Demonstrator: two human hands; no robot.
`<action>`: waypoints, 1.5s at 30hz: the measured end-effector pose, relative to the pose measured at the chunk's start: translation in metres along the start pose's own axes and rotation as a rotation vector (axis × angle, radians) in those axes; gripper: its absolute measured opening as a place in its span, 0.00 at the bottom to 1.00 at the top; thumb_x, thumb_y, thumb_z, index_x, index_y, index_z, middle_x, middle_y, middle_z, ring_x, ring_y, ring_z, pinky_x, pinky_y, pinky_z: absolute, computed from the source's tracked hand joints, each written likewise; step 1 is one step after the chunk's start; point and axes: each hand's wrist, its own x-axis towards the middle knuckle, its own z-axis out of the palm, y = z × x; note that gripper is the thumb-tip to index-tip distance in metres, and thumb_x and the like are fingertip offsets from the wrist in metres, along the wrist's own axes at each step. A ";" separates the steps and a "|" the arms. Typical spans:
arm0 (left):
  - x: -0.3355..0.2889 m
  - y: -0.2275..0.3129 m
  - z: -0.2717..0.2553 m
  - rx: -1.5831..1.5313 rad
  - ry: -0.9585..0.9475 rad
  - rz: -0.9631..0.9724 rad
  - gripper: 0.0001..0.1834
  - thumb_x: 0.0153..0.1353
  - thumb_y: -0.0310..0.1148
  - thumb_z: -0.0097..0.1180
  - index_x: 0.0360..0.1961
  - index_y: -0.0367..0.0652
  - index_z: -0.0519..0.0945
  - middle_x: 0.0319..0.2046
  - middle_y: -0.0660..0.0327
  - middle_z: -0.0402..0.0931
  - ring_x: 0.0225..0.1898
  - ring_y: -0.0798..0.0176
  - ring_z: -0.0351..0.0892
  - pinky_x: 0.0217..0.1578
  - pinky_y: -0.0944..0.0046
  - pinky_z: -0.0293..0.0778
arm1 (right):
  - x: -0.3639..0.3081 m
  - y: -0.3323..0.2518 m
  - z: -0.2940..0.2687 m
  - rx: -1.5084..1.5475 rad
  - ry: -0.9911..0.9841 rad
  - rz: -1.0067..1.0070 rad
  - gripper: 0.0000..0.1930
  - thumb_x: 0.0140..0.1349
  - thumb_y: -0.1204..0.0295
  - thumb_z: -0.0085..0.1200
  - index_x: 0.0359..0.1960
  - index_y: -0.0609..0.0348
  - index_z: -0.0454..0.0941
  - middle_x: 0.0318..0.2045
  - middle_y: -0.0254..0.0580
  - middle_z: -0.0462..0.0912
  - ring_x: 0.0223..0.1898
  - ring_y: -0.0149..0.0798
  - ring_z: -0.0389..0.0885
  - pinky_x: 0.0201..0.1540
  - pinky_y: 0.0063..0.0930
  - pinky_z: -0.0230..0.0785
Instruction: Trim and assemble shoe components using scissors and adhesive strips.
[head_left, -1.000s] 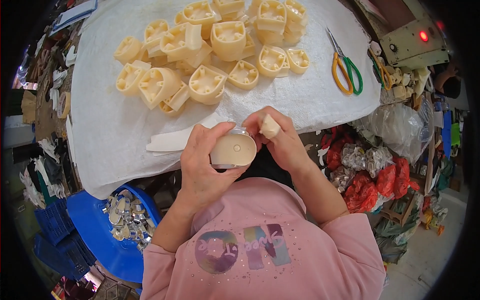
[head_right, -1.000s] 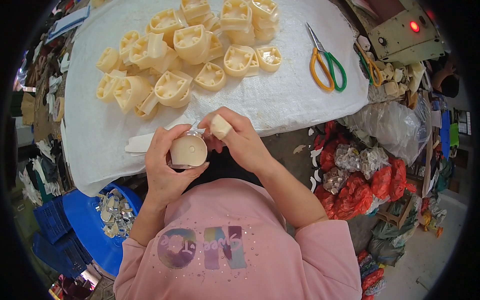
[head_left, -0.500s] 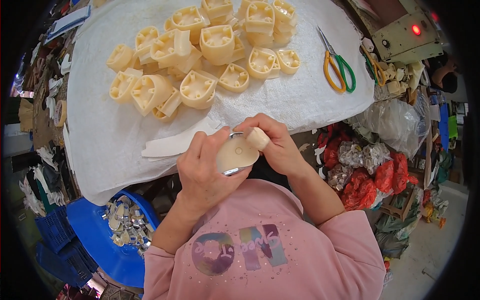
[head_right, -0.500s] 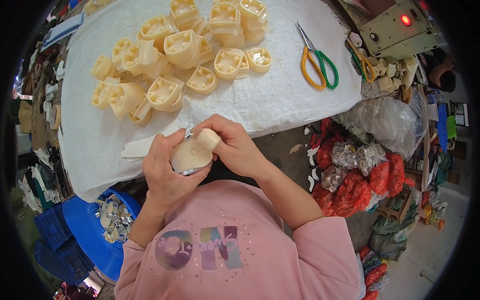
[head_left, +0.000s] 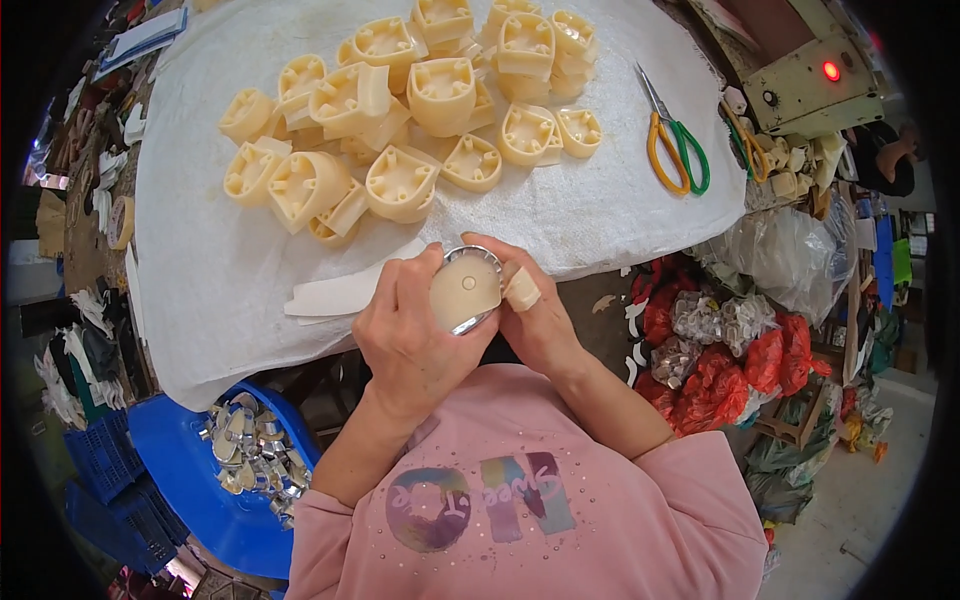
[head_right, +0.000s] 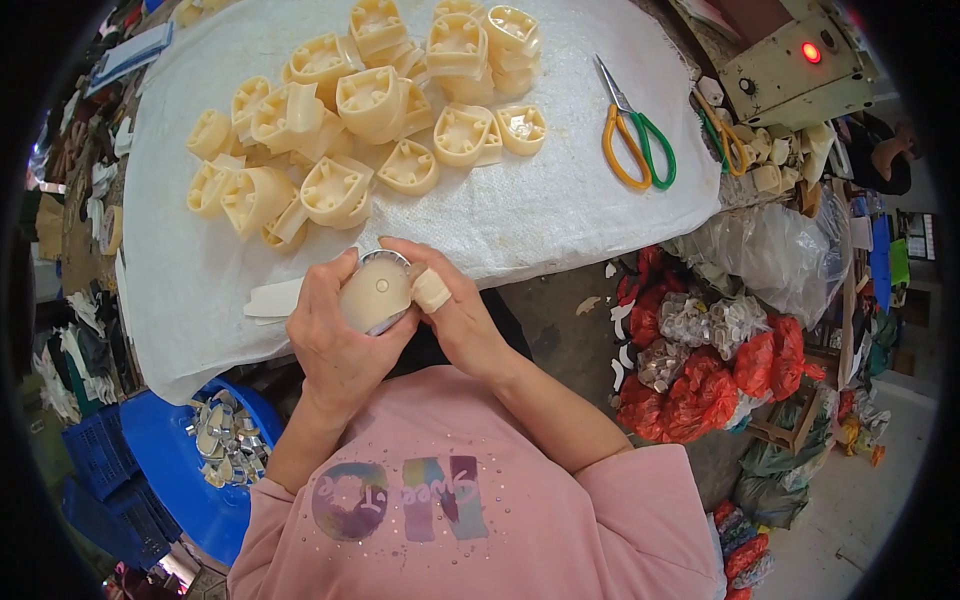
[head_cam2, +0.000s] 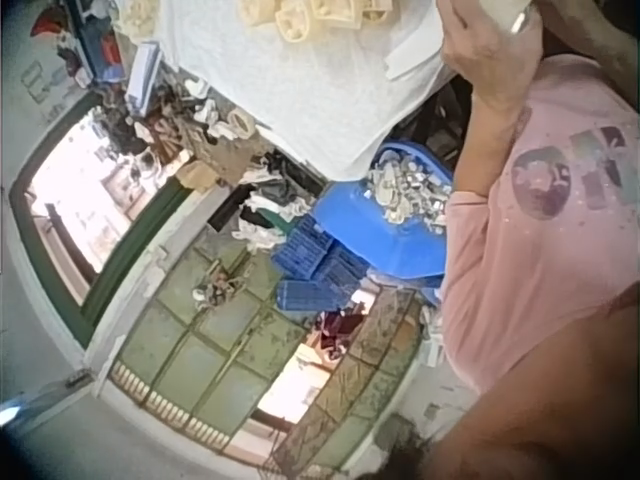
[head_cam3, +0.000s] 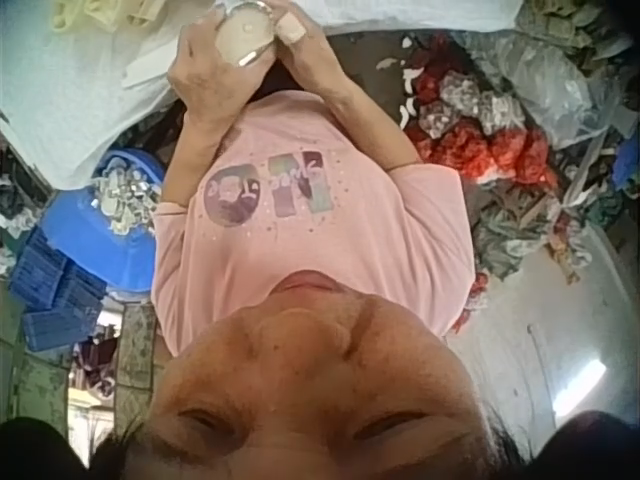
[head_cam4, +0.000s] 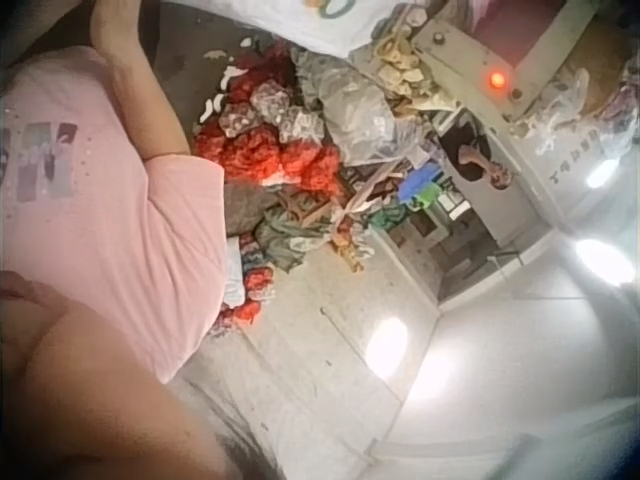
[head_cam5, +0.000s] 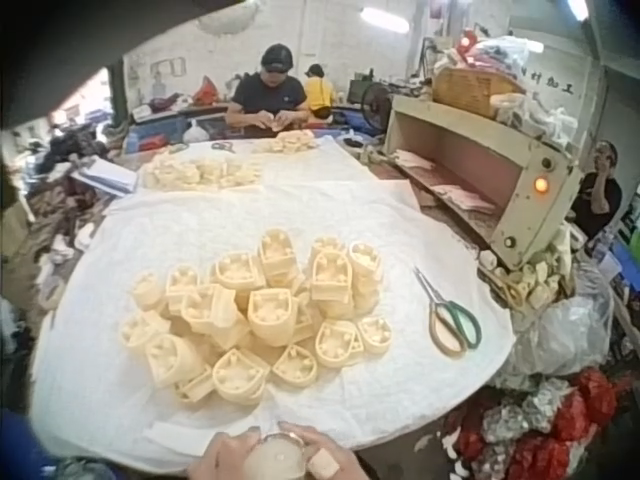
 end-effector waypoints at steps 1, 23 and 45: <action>0.000 -0.001 0.000 0.021 0.019 -0.006 0.30 0.32 0.34 0.72 0.40 0.39 0.74 0.25 0.58 0.69 0.22 0.56 0.74 0.19 0.61 0.71 | -0.003 -0.002 0.003 0.161 -0.016 0.091 0.17 0.69 0.66 0.38 0.52 0.61 0.70 0.36 0.42 0.77 0.37 0.33 0.74 0.42 0.25 0.68; -0.011 -0.006 0.009 -0.081 -0.002 -0.017 0.28 0.35 0.32 0.72 0.43 0.45 0.78 0.23 0.59 0.63 0.18 0.60 0.65 0.16 0.63 0.65 | 0.003 -0.005 0.001 0.375 -0.056 0.157 0.26 0.69 0.60 0.41 0.64 0.60 0.58 0.49 0.37 0.71 0.48 0.30 0.69 0.52 0.25 0.63; -0.001 -0.018 -0.015 -1.316 -0.405 -0.708 0.44 0.44 0.30 0.71 0.60 0.33 0.58 0.49 0.57 0.70 0.52 0.61 0.72 0.53 0.61 0.71 | 0.010 -0.058 -0.041 -0.810 -0.133 -0.525 0.24 0.55 0.77 0.57 0.55 0.59 0.68 0.32 0.42 0.77 0.32 0.38 0.76 0.38 0.28 0.70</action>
